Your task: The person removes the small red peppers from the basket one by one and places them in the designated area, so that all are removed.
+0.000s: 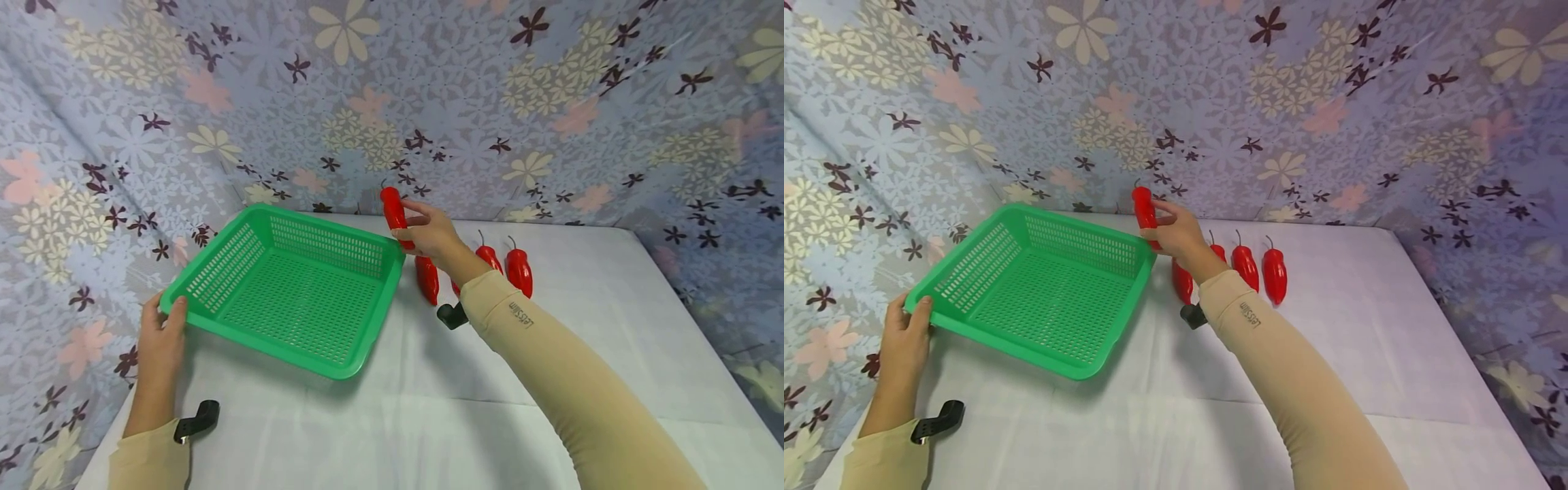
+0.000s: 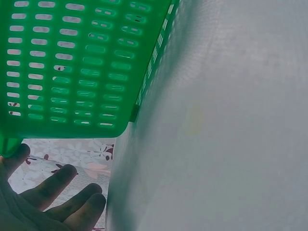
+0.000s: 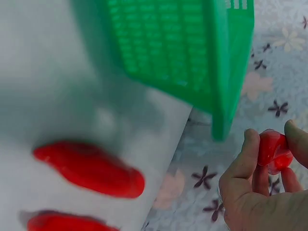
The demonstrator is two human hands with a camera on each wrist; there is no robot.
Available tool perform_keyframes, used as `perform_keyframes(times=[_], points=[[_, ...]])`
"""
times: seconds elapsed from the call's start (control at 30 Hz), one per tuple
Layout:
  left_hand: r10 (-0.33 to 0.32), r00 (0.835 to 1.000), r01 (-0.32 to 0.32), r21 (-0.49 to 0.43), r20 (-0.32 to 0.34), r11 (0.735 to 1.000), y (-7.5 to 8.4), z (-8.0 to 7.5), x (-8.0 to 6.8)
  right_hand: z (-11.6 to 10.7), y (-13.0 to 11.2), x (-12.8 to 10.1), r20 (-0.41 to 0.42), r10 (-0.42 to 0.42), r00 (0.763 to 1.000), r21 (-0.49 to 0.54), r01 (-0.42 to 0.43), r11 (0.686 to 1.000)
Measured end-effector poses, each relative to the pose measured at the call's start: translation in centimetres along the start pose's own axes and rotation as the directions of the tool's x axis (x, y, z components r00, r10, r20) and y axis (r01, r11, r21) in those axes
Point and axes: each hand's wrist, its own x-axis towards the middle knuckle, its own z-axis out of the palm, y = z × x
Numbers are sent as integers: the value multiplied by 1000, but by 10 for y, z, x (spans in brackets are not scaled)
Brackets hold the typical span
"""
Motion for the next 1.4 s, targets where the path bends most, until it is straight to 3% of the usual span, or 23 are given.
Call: perform_keyframes(times=[0.33,0.57,0.9,1.13,1.4], points=[[-13,1000,13,0,4,1000,1,0,0,-37,16,-1,-89,59,994,18,-58,998],[-20,1000,20,9,-1,1000,0,2,-1,-62,26,-1,-163,85,983,-23,-90,996],[-8,1000,8,2,-18,1000,-1,3,-1,-99,47,-4,-215,123,969,37,-118,992],[-6,1000,6,-6,-19,1000,-1,4,-2,-135,66,-10,-285,153,946,38,-148,988],[-49,999,49,17,-15,999,0,3,-3,-166,89,-14,-354,215,910,75,-202,977]])
